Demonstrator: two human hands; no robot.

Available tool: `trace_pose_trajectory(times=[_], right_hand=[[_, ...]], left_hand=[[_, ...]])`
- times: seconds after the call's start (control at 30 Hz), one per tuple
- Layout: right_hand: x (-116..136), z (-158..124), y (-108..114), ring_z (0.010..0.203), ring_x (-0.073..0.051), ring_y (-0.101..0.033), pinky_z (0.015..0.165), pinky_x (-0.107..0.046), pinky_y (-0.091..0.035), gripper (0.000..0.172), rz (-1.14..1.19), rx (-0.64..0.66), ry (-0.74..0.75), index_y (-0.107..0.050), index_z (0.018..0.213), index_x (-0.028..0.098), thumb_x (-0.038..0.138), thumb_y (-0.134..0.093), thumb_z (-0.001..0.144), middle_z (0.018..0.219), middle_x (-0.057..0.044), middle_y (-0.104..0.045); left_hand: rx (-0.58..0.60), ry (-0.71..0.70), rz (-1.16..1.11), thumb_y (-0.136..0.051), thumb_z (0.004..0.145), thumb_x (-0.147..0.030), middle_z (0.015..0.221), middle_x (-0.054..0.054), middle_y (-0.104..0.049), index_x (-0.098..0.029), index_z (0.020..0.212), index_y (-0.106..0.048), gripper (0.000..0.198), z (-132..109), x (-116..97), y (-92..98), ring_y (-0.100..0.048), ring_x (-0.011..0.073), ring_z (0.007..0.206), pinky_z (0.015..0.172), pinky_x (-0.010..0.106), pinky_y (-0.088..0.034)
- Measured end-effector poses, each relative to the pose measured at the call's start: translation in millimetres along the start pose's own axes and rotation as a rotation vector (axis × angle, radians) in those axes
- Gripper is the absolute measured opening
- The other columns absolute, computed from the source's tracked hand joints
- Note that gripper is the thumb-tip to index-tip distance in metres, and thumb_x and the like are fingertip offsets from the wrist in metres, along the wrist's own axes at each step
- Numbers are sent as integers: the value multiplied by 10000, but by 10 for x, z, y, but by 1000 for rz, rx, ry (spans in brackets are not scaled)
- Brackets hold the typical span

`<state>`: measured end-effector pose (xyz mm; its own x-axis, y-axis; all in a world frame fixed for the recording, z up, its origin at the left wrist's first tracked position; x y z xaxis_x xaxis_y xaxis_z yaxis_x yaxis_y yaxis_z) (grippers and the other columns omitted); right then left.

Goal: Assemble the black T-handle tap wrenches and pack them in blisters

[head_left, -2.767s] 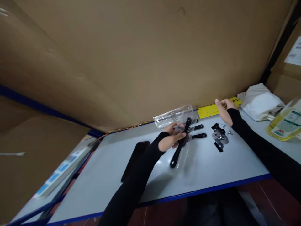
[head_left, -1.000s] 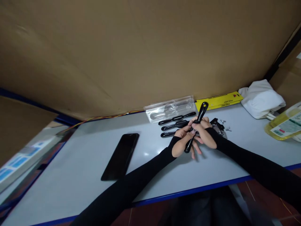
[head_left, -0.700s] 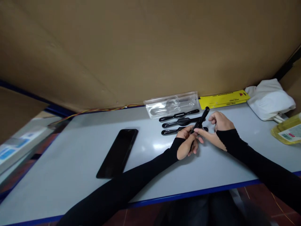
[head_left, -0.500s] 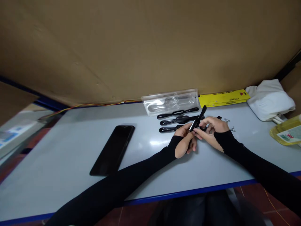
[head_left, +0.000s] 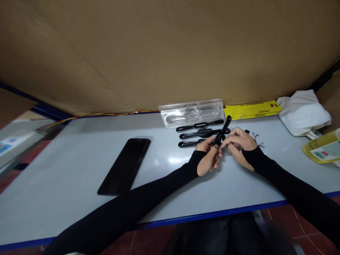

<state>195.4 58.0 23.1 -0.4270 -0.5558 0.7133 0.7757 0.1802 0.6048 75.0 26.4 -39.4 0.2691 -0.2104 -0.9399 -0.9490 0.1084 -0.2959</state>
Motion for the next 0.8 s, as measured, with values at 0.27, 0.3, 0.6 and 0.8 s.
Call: trace_pose_trajectory(times=[0.27, 0.3, 0.6, 0.8], right_hand=[[54, 9, 25, 593, -61, -480, 483, -201, -380, 213, 94, 78, -25, -746, 736, 189, 142, -608, 890, 976, -47, -614], [48, 9, 28, 605, -68, -488, 478, -201, -384, 184, 101, 74, -36, -748, 759, 190, 147, -617, 881, 994, -51, -611], [58, 24, 88, 690, -104, -525, 501, -210, -404, 188, 48, 17, -26, -734, 724, 194, 111, -620, 848, 1012, -66, -620], [100, 19, 125, 953, -218, -564, 693, -309, -531, 228, -68, 21, 68, -753, 748, 226, 87, -622, 872, 1071, -93, -651]], left_hand=[[17, -26, 37, -658, 913, -369, 700, -34, -614, -102, 1194, -585, 394, -9, -32, -27, -486, 74, 338, 248, 177, -284], [25, -26, 38, -651, 918, -369, 699, -33, -611, -105, 1162, -595, 364, -8, -31, -32, -481, 70, 337, 249, 177, -285], [16, -15, 59, -626, 920, -317, 706, -21, -611, -139, 959, -591, 186, -17, -51, -24, -469, 61, 339, 245, 174, -276], [28, -18, 64, -623, 929, -295, 692, -18, -614, -145, 905, -592, 155, -25, -57, -39, -459, 54, 330, 247, 172, -262]])
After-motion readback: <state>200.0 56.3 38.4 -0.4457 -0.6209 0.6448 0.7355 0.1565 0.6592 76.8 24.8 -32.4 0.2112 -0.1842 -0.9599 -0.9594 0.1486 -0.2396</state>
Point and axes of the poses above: each hand's wrist, its own z-axis towards the middle knuckle, its own y-axis out of the back of the hand, x = y × z, the point moved 9 cm from there along z, towards the middle knuckle
